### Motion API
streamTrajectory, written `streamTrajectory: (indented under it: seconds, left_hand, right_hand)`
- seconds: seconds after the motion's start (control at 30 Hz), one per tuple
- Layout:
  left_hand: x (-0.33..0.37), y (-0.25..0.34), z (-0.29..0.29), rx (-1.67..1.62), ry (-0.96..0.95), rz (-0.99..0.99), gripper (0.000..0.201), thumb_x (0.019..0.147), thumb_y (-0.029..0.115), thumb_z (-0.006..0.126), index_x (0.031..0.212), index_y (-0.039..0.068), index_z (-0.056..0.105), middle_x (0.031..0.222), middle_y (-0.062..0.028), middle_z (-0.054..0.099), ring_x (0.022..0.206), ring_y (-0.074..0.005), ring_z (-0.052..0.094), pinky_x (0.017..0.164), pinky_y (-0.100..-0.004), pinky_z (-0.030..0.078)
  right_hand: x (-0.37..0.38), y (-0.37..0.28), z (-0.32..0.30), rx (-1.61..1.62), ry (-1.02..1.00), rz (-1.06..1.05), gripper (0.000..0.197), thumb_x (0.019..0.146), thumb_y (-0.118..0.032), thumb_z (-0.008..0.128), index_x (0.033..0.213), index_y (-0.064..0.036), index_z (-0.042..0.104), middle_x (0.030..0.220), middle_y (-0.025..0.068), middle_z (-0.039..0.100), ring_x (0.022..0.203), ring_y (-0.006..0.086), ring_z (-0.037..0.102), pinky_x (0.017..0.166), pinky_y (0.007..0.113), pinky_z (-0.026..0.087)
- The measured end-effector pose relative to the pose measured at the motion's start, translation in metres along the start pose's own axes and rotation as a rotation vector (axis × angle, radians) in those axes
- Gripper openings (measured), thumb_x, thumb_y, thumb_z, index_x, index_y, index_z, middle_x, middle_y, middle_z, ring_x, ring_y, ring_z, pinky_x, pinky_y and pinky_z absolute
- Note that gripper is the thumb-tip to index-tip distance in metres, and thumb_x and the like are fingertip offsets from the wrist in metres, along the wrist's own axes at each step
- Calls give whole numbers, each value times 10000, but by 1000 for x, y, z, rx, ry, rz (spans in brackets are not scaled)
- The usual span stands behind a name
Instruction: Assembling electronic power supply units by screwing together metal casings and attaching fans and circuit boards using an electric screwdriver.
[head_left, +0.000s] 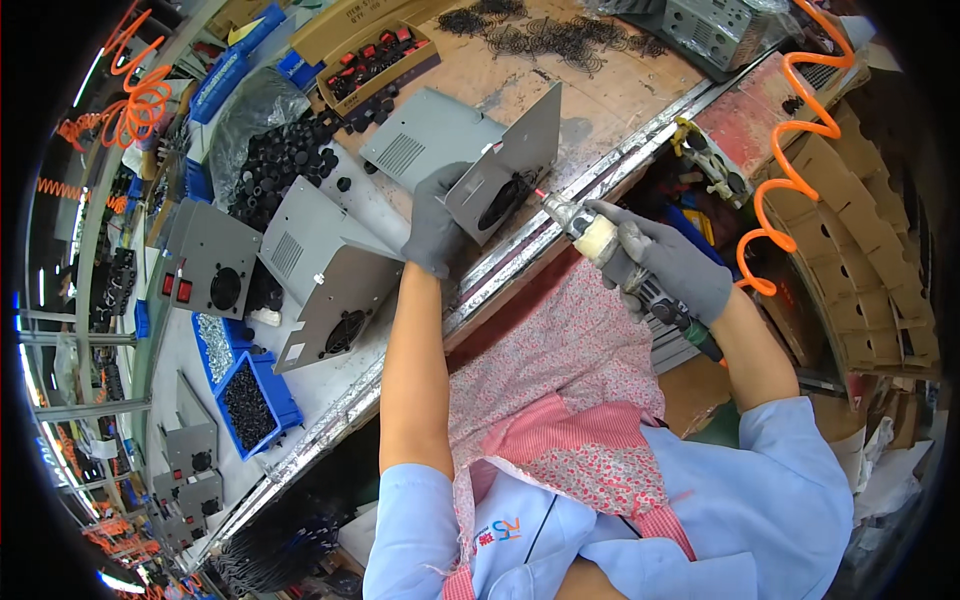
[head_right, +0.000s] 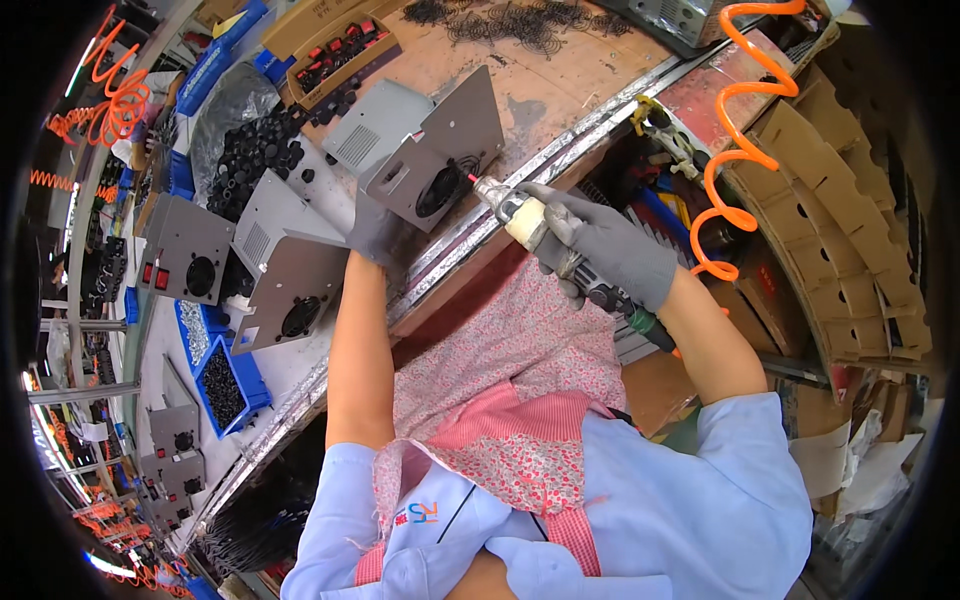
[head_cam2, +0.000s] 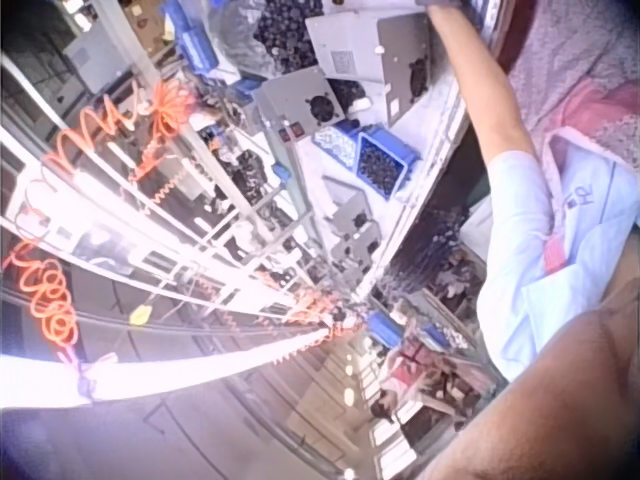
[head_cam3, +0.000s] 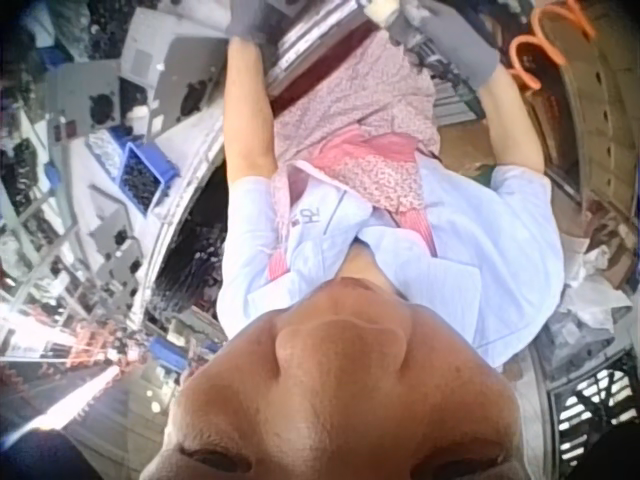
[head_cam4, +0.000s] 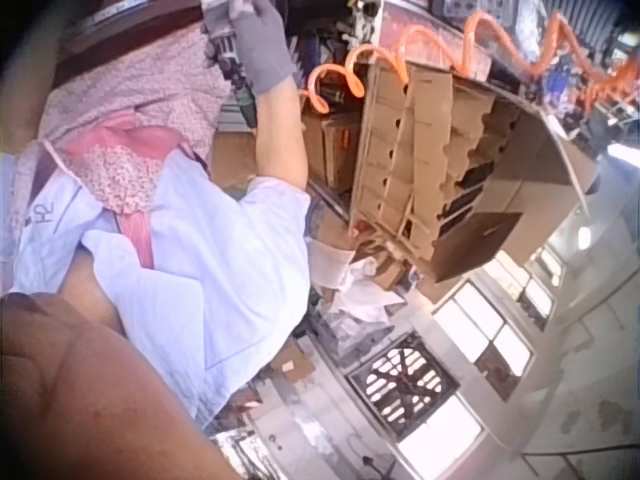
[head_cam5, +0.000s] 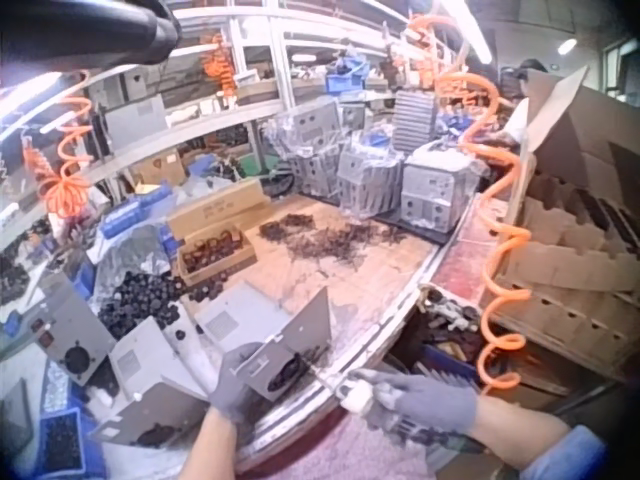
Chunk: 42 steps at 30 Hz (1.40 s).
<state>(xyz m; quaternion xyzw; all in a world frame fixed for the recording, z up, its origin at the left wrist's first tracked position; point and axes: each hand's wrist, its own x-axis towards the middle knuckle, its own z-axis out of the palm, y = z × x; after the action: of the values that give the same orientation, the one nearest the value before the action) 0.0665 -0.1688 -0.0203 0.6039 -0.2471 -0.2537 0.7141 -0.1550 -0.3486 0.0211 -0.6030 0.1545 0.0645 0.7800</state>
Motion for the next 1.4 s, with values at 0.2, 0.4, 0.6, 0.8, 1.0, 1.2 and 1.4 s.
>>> streamTrajectory:
  seconds: [0.2,0.4,0.6,0.8,1.0,1.2,1.4]
  left_hand:
    - [-1,3,6,-76,11,-18,279,878,142,630,1070,-59,608,933,-89,645,790,-133,615,696,-245,503]
    - [-3,8,8,-134,35,-9,258,876,131,626,1058,-51,617,921,-97,645,792,-136,616,693,-243,504]
    - [-38,17,17,-103,513,-101,285,913,89,526,1176,-19,537,1019,-147,614,871,-195,602,781,-269,507]
    - [-100,-20,-7,-1041,390,-266,344,930,-22,327,1264,-75,391,1254,-236,467,1095,-335,539,966,-392,497]
    - [-116,-20,-5,-1107,239,-307,312,964,107,432,1241,-34,451,1091,-167,583,899,-204,634,684,-272,577]
    - [-118,-24,-6,-972,100,-255,339,914,250,590,1168,39,514,842,-26,576,621,-75,519,456,-160,383]
    - [-112,-7,8,-784,274,-296,432,875,199,628,1231,20,463,840,-29,577,589,-89,479,417,-167,379]
  right_hand:
    - [1,1,3,-2,50,-10,568,966,-383,466,1437,-105,311,751,80,578,512,113,551,448,256,489]
    - [-2,-4,5,-16,49,32,549,971,-376,458,1433,-115,321,754,64,566,494,110,540,431,265,491]
    - [-17,-6,12,-139,25,25,556,967,-367,463,1442,-121,311,817,58,548,574,102,541,497,251,490]
    - [-28,31,39,-269,-22,-55,533,946,-247,455,1446,-124,318,922,9,570,619,21,468,565,177,423]
    - [-23,31,66,-237,-123,-26,567,931,-157,513,1447,-71,294,1234,88,532,1020,122,525,875,255,439]
    - [-21,32,70,-238,-147,-142,581,926,-180,513,1433,-14,283,1387,135,430,1249,174,426,1042,298,334]
    - [-20,40,63,-235,-151,-175,619,949,-274,530,1435,2,263,1422,119,400,1272,165,408,1048,294,334]
